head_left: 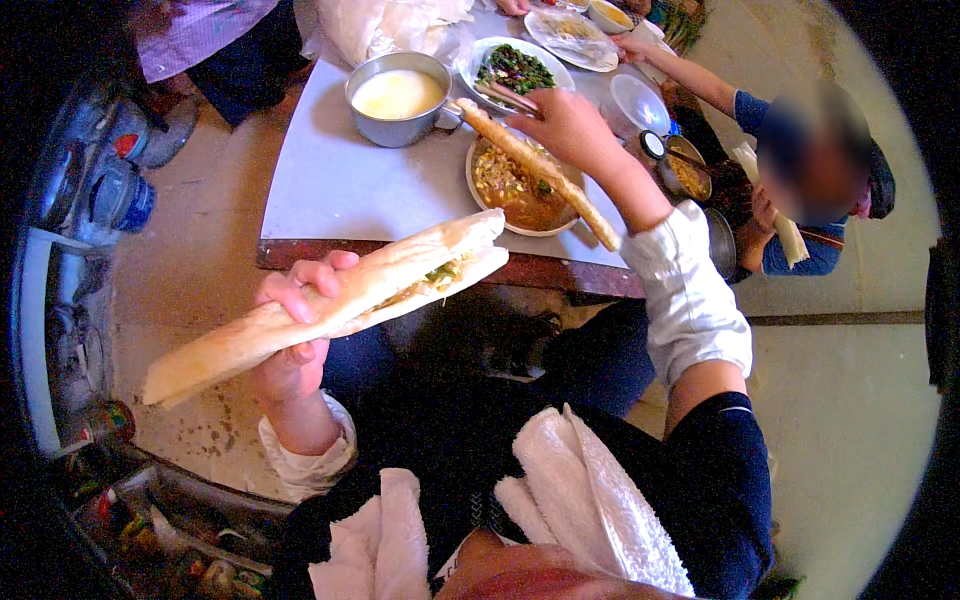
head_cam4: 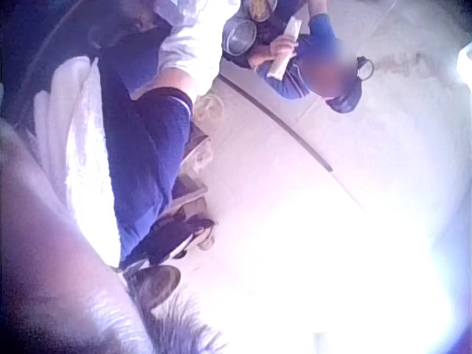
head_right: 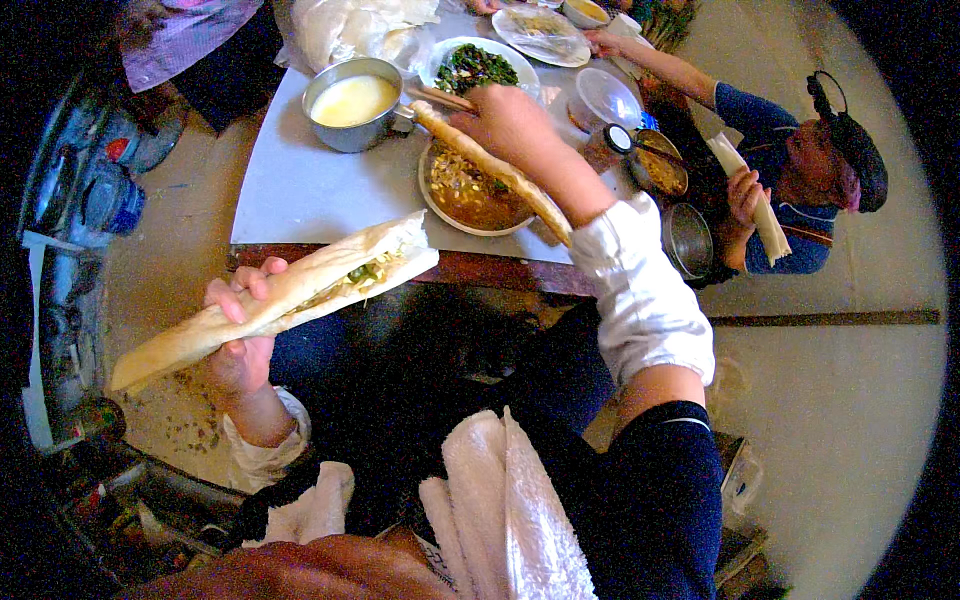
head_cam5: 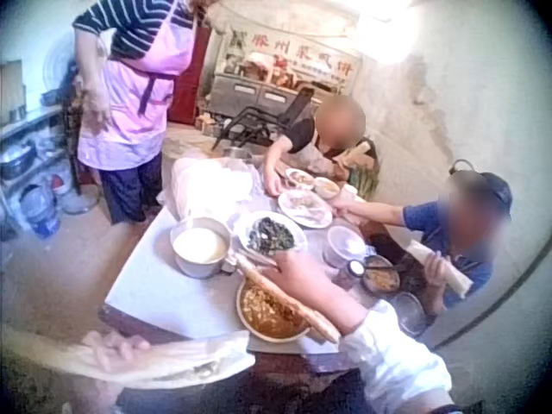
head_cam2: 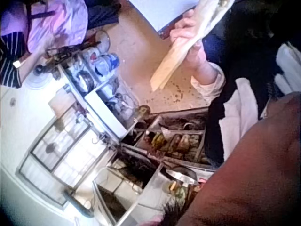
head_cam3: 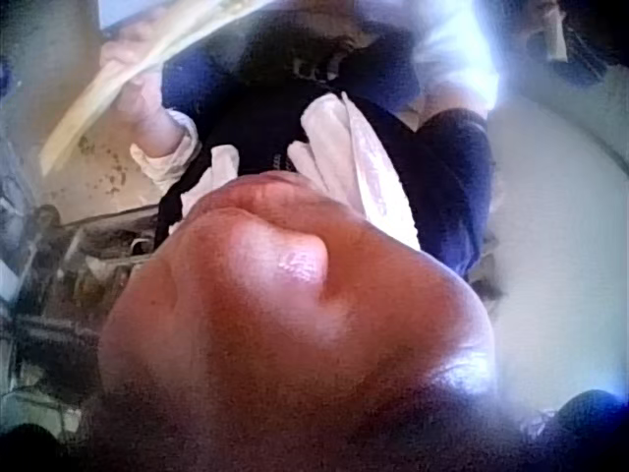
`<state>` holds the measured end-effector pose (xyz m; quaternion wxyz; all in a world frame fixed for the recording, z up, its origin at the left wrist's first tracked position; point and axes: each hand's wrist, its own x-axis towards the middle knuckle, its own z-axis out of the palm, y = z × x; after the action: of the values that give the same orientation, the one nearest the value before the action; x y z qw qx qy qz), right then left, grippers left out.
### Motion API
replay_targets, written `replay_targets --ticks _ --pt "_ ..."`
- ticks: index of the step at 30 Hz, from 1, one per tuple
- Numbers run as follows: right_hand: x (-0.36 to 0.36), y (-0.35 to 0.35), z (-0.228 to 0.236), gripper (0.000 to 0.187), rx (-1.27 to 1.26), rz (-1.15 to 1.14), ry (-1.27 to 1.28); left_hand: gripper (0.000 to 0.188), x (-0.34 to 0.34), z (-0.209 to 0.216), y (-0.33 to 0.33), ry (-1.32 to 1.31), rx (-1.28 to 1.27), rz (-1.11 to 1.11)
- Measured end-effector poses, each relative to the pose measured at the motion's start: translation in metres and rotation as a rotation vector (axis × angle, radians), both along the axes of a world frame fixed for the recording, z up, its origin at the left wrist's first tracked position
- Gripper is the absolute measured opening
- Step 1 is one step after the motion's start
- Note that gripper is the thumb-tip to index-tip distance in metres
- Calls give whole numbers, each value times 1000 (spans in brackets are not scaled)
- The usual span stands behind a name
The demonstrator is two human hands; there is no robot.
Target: The person prepares a sandwich by placing chopped green vegetables and a yellow mixture onto a flatbread held in their left hand. Using chopsticks, they transfer the ingredients from bowls on the table, then roll the flatbread into a cylindrical shape and place it into a long bread roll.
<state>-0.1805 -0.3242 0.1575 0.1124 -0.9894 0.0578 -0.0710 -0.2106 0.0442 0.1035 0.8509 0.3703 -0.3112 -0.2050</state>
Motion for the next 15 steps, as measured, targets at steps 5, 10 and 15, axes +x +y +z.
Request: replay_targets --ticks 5,10,15 --pt "72 15 -42 35 147 24 79 37 0 1 -2 6 0 8" --pt "101 35 -72 29 34 -31 24 37 0 -2 -2 11 -12 35" --pt "76 65 -69 28 -2 17 70 38 0 -8 -5 20 -31 45"
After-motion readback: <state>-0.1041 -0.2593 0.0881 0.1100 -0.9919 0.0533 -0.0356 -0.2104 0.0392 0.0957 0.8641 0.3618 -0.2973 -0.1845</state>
